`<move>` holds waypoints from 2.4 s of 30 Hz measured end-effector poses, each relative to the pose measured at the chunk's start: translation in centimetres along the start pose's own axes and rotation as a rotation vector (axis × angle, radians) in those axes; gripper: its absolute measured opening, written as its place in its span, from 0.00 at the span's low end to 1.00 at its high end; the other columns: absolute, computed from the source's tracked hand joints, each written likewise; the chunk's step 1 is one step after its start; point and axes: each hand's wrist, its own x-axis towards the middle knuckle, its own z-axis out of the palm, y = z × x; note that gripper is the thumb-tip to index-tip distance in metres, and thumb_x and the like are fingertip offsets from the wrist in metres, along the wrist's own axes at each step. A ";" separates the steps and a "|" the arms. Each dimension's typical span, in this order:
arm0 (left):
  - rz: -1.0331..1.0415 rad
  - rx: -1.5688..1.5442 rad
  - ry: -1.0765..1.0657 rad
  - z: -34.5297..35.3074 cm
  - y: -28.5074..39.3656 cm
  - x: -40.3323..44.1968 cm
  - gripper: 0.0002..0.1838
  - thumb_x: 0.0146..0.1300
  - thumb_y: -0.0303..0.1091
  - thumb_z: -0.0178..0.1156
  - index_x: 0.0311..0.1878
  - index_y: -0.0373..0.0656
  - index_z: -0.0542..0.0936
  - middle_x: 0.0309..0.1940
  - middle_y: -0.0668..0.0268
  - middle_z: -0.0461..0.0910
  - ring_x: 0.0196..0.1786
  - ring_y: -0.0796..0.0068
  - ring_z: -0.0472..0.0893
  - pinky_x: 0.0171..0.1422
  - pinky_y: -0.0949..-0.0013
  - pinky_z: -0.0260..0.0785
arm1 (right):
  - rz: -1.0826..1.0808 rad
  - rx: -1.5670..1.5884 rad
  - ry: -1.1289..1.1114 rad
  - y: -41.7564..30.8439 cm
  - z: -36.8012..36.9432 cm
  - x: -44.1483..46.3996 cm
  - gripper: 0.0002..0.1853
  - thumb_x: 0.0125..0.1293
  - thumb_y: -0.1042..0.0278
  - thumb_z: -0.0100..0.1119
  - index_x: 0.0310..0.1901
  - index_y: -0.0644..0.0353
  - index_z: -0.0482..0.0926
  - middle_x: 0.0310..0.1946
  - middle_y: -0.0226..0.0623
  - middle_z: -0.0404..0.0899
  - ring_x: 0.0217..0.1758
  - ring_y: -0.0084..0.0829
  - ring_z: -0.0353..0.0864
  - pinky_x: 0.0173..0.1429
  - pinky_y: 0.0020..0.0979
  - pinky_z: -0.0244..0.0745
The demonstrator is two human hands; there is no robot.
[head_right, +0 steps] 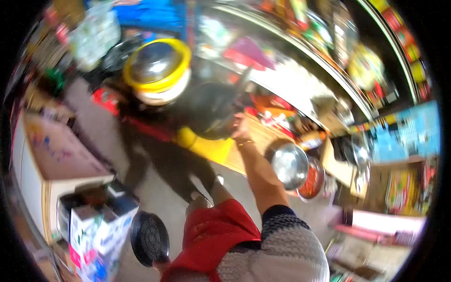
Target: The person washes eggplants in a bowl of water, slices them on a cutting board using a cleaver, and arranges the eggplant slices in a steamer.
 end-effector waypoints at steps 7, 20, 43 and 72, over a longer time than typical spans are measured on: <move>-0.122 0.430 -0.106 8.0 2.3 1.4 0.22 0.48 0.39 0.53 0.47 0.39 0.77 0.44 0.58 0.79 0.45 0.57 0.80 0.46 0.52 0.75 | -0.260 -0.107 0.336 -3.8 -9.4 -14.0 0.04 0.52 0.73 0.49 0.28 0.53 0.65 0.12 0.23 0.57 0.10 0.21 0.55 0.14 0.23 0.50; -0.197 0.814 -0.443 24.6 -2.0 -9.7 0.19 0.51 0.33 0.53 0.48 0.37 0.77 0.43 0.57 0.80 0.43 0.57 0.80 0.48 0.53 0.75 | -0.259 -1.125 1.396 -6.3 -36.9 -22.6 0.13 0.46 0.67 0.55 0.32 0.68 0.76 0.22 0.46 0.78 0.25 0.38 0.79 0.31 0.37 0.74; 0.044 1.384 -0.982 61.5 -23.0 -15.2 0.17 0.54 0.29 0.55 0.47 0.35 0.71 0.38 0.57 0.75 0.38 0.56 0.79 0.35 0.53 0.77 | -0.390 -1.056 0.420 3.9 -9.0 -4.8 0.21 0.60 0.61 0.59 0.50 0.68 0.72 0.34 0.50 0.79 0.35 0.34 0.80 0.38 0.34 0.74; 1.785 2.150 -1.111 75.5 -28.6 -11.1 0.21 0.48 0.42 0.64 0.35 0.29 0.77 0.36 0.43 0.79 0.43 0.45 0.78 0.47 0.57 0.70 | -0.274 -1.148 1.005 12.8 -4.4 1.5 0.29 0.61 0.57 0.52 0.58 0.69 0.59 0.47 0.58 0.70 0.45 0.54 0.75 0.48 0.45 0.73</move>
